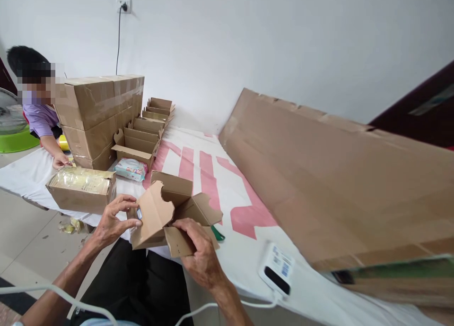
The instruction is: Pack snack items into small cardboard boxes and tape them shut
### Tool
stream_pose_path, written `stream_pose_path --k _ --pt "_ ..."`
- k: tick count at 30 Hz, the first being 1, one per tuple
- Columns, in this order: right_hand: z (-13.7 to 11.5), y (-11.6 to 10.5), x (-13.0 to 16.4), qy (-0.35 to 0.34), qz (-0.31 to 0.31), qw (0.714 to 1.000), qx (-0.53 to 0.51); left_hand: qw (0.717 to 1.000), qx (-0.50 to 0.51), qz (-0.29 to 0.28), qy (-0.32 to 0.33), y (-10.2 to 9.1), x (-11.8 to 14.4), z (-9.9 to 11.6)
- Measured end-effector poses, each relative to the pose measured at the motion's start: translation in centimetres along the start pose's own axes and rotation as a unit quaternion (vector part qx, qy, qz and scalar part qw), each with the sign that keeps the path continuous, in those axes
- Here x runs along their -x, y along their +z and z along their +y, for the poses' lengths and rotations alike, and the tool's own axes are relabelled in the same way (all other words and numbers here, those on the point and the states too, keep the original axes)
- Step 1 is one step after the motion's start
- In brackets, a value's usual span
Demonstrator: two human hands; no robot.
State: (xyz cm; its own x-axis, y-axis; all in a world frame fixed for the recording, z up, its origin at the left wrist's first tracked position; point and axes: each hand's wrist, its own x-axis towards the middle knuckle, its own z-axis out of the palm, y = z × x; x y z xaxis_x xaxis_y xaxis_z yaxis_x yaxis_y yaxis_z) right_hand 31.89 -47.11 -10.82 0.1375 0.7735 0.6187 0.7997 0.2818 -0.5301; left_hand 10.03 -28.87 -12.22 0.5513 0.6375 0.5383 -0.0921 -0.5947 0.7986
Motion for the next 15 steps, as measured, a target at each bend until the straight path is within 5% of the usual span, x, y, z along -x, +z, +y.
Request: stream_pose_path --k 15 --pt "0.00 -0.68 0.31 0.022 0.006 1.000 -0.014 0.999 0.000 0.005 0.031 0.67 -0.07 0.19"
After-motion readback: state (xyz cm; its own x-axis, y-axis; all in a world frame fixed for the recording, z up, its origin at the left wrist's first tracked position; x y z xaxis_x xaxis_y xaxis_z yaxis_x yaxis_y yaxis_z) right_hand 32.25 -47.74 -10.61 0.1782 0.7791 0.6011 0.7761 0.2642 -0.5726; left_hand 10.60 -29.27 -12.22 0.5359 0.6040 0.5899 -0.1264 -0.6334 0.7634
